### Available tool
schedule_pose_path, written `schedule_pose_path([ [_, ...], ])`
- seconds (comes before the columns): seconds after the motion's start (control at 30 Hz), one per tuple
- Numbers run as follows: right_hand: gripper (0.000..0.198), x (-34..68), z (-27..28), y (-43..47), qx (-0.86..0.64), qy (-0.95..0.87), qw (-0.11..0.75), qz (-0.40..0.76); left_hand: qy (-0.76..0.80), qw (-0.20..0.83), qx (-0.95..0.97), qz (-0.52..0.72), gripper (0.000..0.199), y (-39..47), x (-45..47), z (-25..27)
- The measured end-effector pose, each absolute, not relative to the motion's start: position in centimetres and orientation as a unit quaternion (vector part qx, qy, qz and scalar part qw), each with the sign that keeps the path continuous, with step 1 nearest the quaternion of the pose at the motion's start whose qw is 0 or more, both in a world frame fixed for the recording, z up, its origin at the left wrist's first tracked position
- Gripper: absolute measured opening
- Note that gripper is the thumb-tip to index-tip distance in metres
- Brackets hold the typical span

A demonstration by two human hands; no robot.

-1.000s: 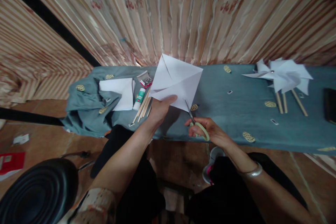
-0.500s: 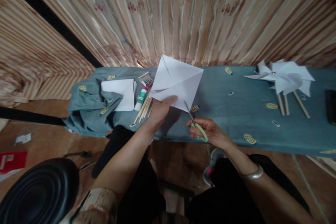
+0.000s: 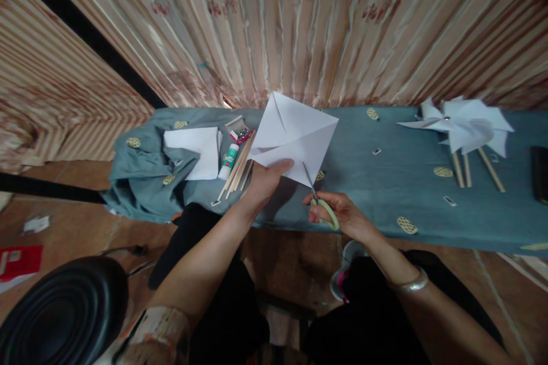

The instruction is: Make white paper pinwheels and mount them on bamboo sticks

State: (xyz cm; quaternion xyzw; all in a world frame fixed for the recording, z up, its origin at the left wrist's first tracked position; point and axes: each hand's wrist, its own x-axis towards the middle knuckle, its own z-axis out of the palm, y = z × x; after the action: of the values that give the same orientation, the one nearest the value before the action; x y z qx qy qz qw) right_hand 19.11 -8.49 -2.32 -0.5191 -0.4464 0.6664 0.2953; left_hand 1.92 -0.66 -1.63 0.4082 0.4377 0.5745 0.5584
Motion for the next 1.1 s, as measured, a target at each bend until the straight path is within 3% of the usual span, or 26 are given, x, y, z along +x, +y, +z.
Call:
schedule_pose_path([
  [1.1, 0.05, 18.86, -2.43, -8.22, -0.529, -0.441, 0.32, 0.65, 0.446, 0.568, 0.417, 0.552, 0.063, -1.24, 2.08, -1.84],
])
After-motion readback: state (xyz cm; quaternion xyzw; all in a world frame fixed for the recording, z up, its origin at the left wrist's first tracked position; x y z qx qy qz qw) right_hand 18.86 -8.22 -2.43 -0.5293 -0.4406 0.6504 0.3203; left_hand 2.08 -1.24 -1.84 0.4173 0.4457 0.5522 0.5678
